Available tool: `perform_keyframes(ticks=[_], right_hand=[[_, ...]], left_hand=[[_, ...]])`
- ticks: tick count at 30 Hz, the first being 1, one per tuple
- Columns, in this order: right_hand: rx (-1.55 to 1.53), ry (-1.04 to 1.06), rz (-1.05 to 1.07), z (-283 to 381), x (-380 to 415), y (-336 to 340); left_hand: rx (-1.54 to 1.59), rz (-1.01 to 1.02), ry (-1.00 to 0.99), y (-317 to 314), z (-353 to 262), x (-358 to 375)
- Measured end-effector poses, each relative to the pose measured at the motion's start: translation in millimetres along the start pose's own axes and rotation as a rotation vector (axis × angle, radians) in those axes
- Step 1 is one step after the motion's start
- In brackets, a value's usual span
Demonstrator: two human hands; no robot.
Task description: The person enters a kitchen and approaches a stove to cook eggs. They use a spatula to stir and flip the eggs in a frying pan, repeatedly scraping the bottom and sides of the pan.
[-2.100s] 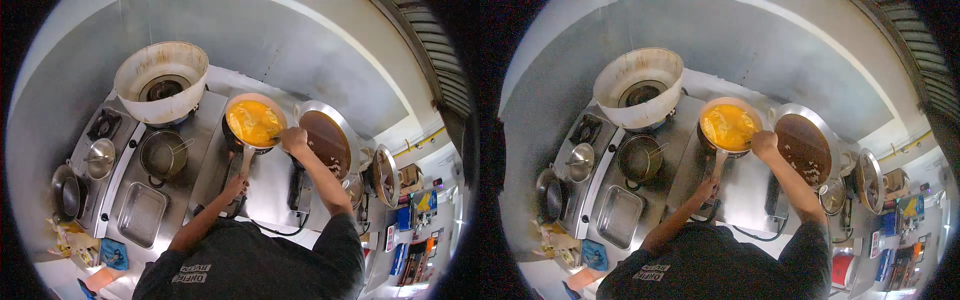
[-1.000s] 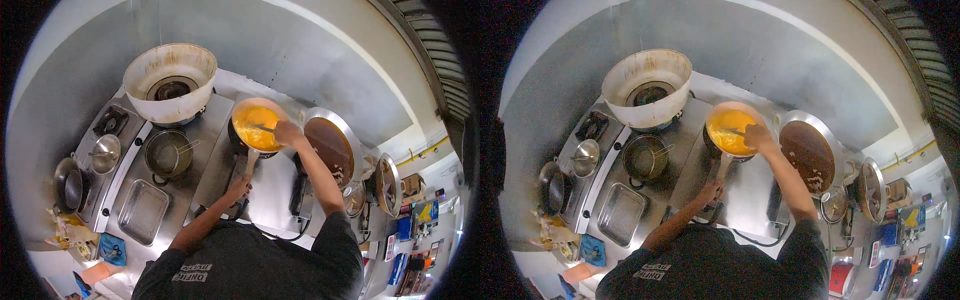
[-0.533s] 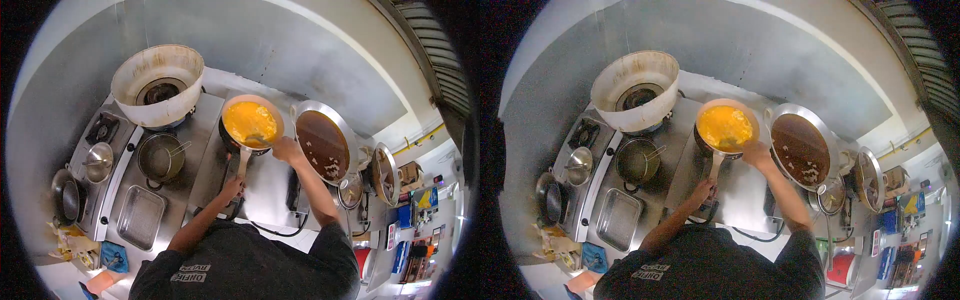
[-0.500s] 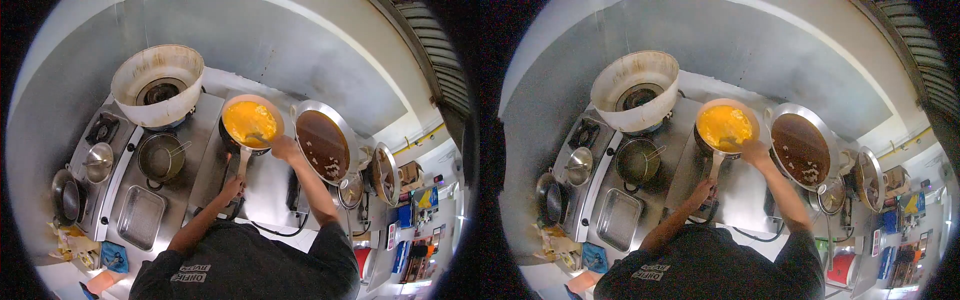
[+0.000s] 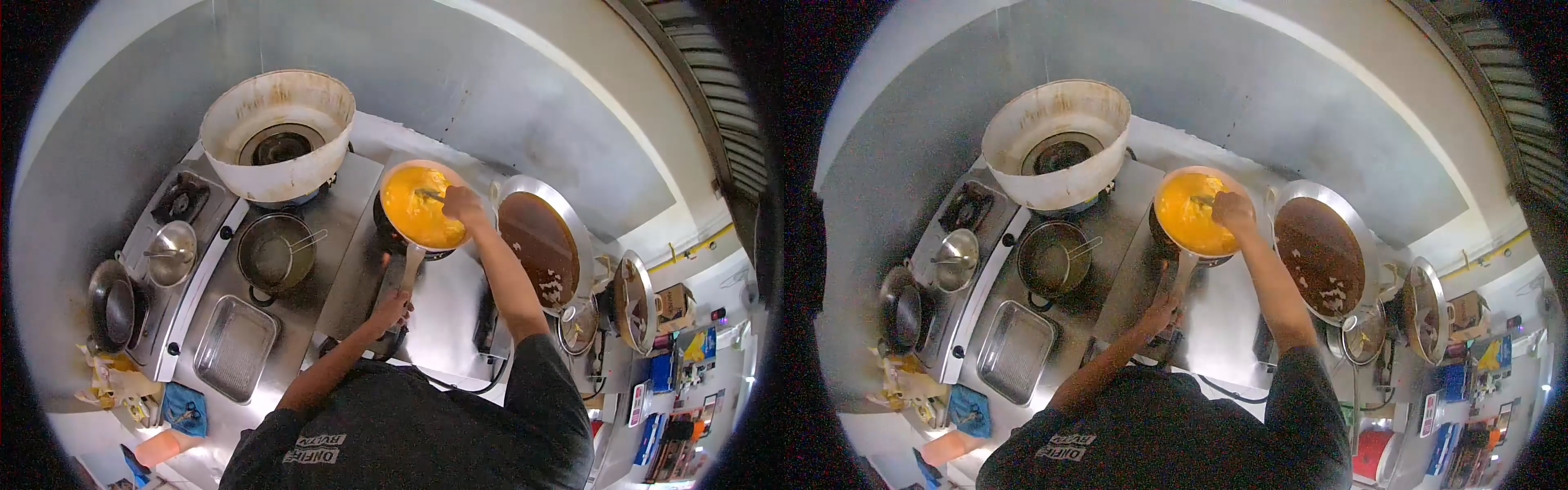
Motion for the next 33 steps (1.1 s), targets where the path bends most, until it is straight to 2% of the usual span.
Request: perform_keyframes(ticks=[2,4,8,9,11,13,14,15,17,22,24,29,31,33], right_hand=[[0.046,-0.001,0.010,-11.5,-18.0,-8.4],[0.034,0.145,-0.078,-16.6,-24.0,-7.4],[0.022,0.081,-0.098,-25.4,-11.6,20.1],[0.062,0.069,-0.046,-31.6,-7.5,26.3],[0.102,0.049,0.011,-38.5,9.5,43.7],[0.077,0.077,0.163,-41.7,38.1,62.8],[0.018,0.151,0.053,-41.2,59.4,72.7],[0.017,0.141,0.054,-43.7,68.1,73.1],[-0.024,0.150,0.256,-44.4,79.9,65.9],[-0.197,0.194,0.368,-44.1,83.9,35.3],[-0.413,0.012,0.459,-61.9,65.0,0.2],[-0.585,0.025,0.431,-51.2,42.1,-31.2],[-0.614,0.021,0.408,-41.5,37.1,-35.7],[-0.710,-0.020,0.307,-27.8,36.2,-30.5]], left_hand=[[-0.020,-0.053,0.025,0.5,-4.2,5.2],[0.055,-0.005,0.040,0.2,-3.3,6.7],[0.100,-0.035,0.080,0.3,-4.0,7.7],[0.034,-0.048,0.062,0.7,-5.8,8.3],[-0.032,-0.053,0.048,-0.5,-5.1,8.4],[0.100,-0.012,0.070,-0.9,-1.7,7.3],[0.098,-0.003,0.073,-0.3,-1.1,6.0],[0.053,-0.001,0.067,1.0,-0.8,4.7],[0.005,0.004,0.062,-0.6,-8.2,6.8],[0.094,-0.068,0.101,-4.5,-20.6,19.1],[0.073,-0.057,0.097,-3.0,-12.4,12.6],[0.049,-0.034,0.077,-0.1,-0.9,2.8],[0.023,0.003,-0.002,-0.1,3.0,-2.5],[-0.006,-0.013,0.015,0.2,3.9,-2.9]])
Point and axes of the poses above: each hand's wrist, its own x-axis away from the middle knuckle, its own y-axis out of the back of the hand, z = x × y, the point moved 3 cm from there along -x, towards the middle knuckle, and after that the axes turned 12 degrees about -x, right-handed, at the moved point
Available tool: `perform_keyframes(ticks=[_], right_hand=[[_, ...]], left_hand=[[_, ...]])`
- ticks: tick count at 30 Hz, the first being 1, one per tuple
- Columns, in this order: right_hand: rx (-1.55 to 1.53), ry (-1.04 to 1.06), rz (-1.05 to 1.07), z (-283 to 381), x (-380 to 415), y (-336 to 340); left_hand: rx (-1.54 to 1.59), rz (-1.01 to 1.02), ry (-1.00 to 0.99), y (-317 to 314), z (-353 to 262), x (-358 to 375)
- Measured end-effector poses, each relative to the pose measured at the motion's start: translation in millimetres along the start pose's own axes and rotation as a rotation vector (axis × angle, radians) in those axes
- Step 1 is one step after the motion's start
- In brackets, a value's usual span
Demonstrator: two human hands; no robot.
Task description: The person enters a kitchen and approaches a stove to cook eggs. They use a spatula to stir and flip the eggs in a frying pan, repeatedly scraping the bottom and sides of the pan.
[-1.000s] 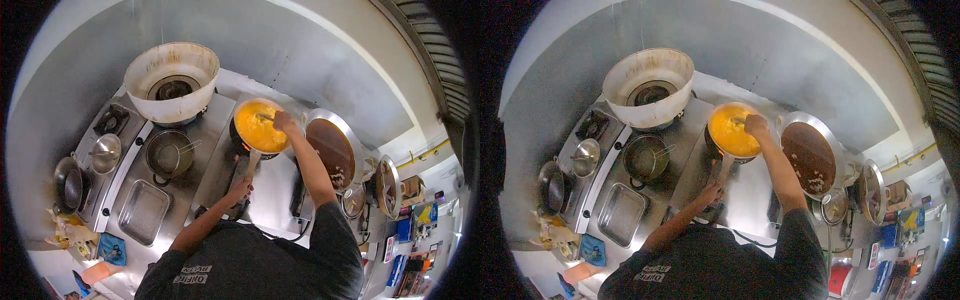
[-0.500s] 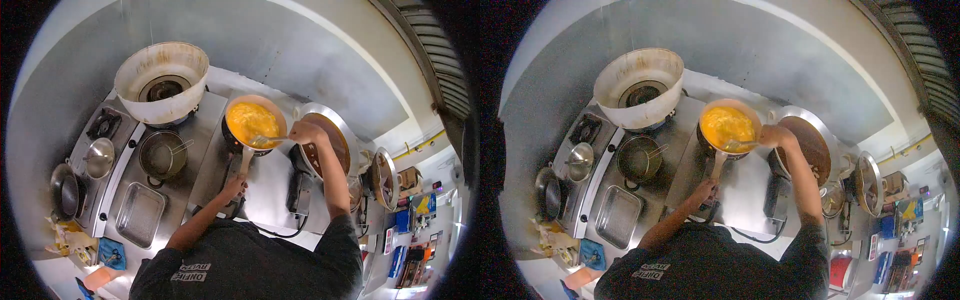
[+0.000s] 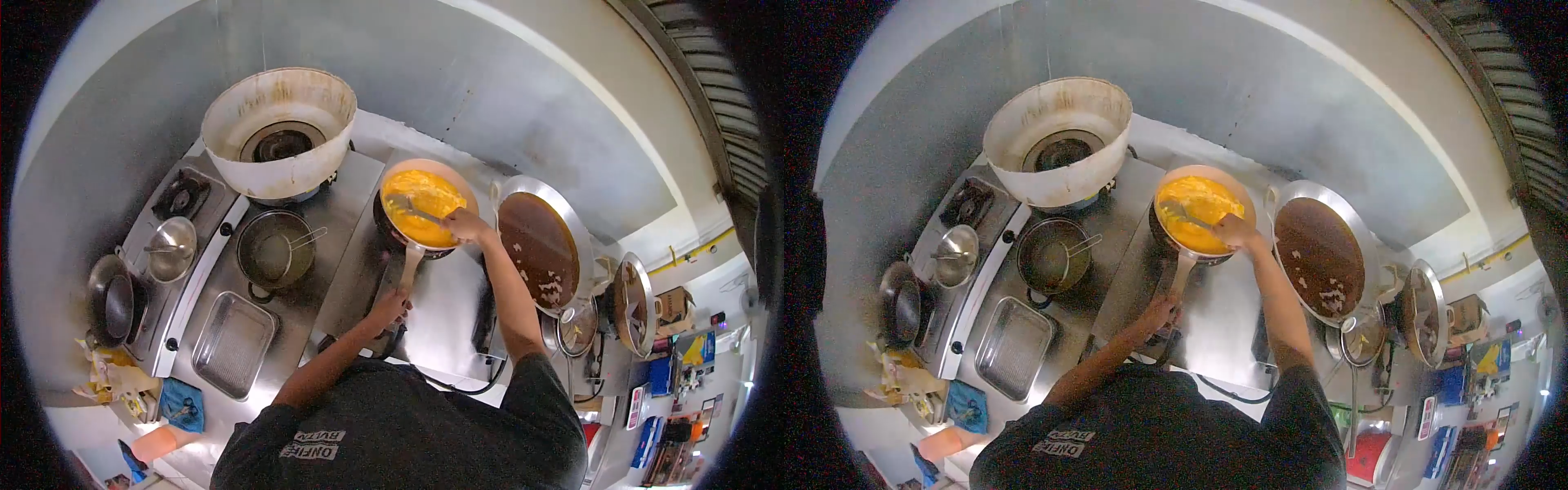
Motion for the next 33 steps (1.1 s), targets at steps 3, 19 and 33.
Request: perform_keyframes(ticks=[3,19,33], right_hand=[[0.045,0.012,-0.091,-11.7,-30.0,-3.3],[0.884,0.375,-0.362,-53.9,-77.8,66.4],[0.899,-0.187,-0.149,60.9,78.8,31.4]], left_hand=[[0.006,-0.028,0.023,-1.7,-8.0,9.1],[-0.056,-0.038,-0.007,0.3,-5.9,7.4],[0.078,0.022,0.064,-1.1,-6.1,7.4]])
Point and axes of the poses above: each hand's wrist, its own x-axis away from the middle knuckle, its own y-axis out of the back of the hand, z = x × y, the point moved 3 cm from there along -x, towards the middle knuckle, and after that the axes turned 12 degrees about -x, right-handed, at the moved point
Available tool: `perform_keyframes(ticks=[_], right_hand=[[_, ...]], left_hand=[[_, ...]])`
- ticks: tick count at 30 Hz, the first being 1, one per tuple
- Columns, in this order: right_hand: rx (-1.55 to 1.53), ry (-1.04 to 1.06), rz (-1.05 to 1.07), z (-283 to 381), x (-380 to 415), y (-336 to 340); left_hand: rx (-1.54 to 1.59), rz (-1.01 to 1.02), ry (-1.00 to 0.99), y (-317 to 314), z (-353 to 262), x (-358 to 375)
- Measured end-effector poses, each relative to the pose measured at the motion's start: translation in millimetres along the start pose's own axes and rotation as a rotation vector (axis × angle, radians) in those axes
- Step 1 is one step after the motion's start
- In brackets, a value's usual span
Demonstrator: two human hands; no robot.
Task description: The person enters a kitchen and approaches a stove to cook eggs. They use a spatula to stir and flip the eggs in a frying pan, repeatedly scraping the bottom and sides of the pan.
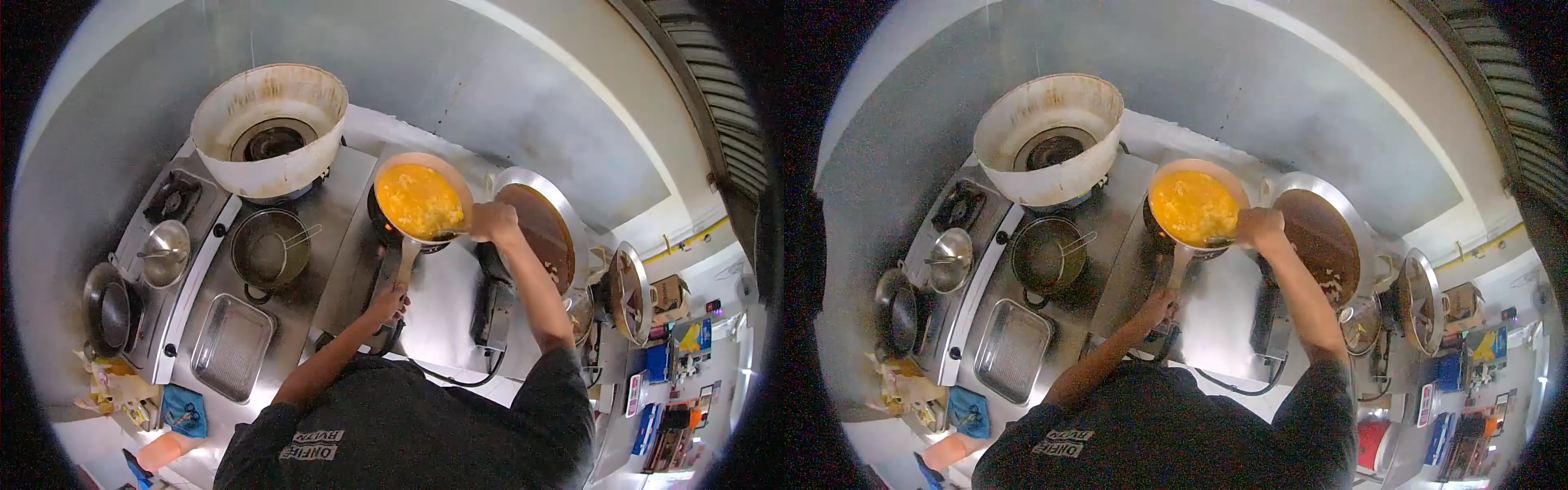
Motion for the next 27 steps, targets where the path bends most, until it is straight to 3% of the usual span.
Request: perform_keyframes(ticks=[12,27], right_hand=[[-0.022,0.028,-0.319,-16.2,-36.5,-47.7],[-0.090,0.204,-0.334,17.1,-123.9,-49.6]], left_hand=[[-0.130,-0.042,0.036,0.5,-12.1,10.7],[-0.064,-0.019,-0.010,4.0,3.9,-4.9]])
Point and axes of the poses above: each hand's wrist, its own x-axis away from the middle knuckle, its own y-axis out of the back of the hand, z = x × y, the point moved 3 cm from there along -x, towards the middle knuckle, and after that the axes turned 12 degrees about -x, right-handed, at the moved point
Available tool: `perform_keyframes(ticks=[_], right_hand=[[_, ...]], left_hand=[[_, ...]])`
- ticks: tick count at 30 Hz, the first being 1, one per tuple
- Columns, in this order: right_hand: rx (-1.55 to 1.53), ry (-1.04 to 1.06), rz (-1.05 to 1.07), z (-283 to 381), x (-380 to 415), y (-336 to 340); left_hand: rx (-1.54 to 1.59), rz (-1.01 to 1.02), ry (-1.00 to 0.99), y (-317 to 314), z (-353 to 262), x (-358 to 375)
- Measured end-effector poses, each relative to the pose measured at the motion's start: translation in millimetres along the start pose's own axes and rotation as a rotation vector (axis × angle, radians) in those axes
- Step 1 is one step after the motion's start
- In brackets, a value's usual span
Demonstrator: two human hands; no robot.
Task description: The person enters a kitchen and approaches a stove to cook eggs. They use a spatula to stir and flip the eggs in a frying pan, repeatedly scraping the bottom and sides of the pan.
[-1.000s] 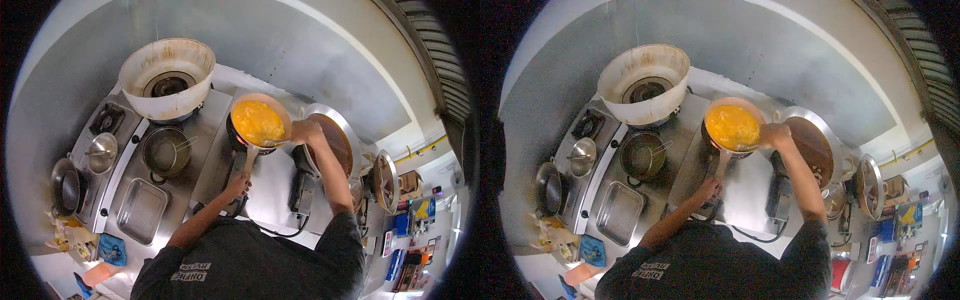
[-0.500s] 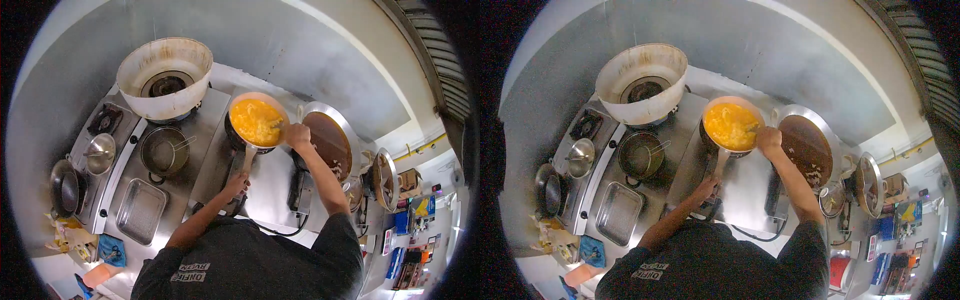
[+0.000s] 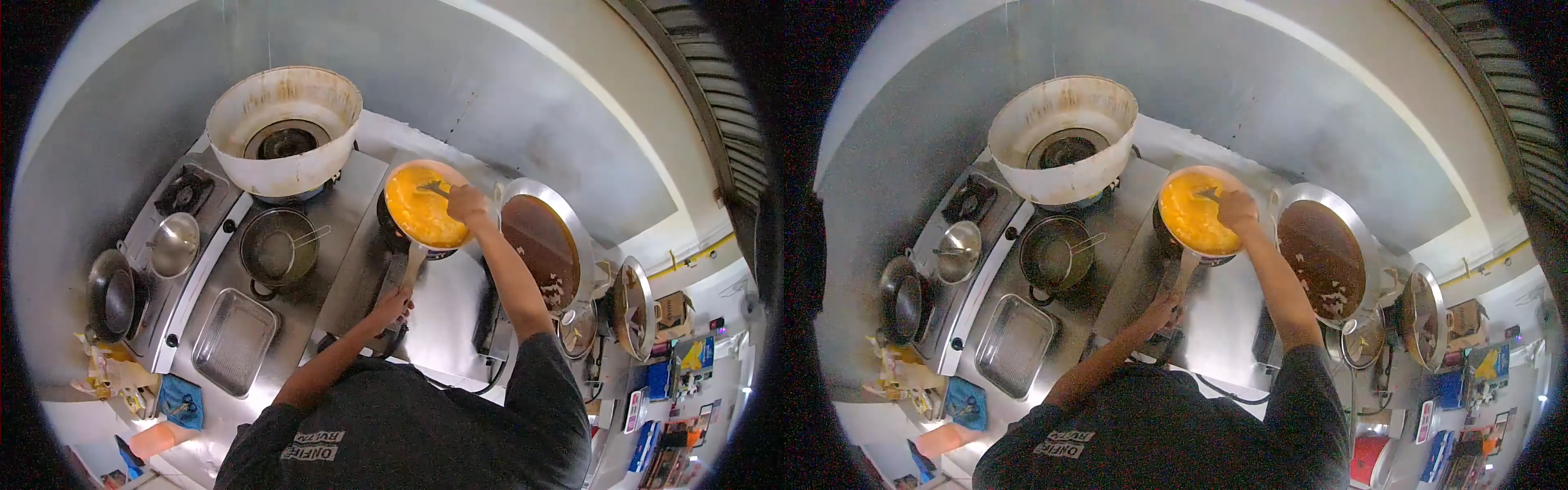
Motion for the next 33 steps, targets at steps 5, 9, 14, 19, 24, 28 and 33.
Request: perform_keyframes(ticks=[5,9,14,19,24,28,33], right_hand=[[-0.068,-0.085,0.101,10.1,11.5,20.4],[-0.077,-0.006,0.140,6.7,50.9,59.1],[-0.071,-0.121,0.269,-11.1,99.2,75.1],[-0.106,-0.151,0.289,-12.3,127.9,61.9],[-0.111,-0.089,0.225,-3.5,117.1,36.8],[-0.136,-0.195,0.183,-0.5,88.0,16.9],[-0.140,-0.118,0.098,21.5,63.2,30.0]], left_hand=[[0.004,0.028,0.000,0.5,-3.7,4.8],[0.023,0.018,-0.028,1.7,6.8,-3.3],[0.020,-0.028,0.018,-3.9,-8.8,10.8],[-0.015,-0.025,0.017,-2.4,-7.7,10.2],[0.030,-0.054,0.029,-4.1,-15.0,17.6],[0.037,-0.071,0.038,-4.0,-11.1,15.8],[0.026,-0.045,0.027,-4.7,-15.2,16.1]])
Point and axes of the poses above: each hand's wrist, its own x-axis away from the middle knuckle, its own y-axis out of the back of the hand, z = x × y, the point moved 3 cm from there along -x, towards the middle knuckle, and after that the axes turned 12 degrees about -x, right-handed, at the moved point
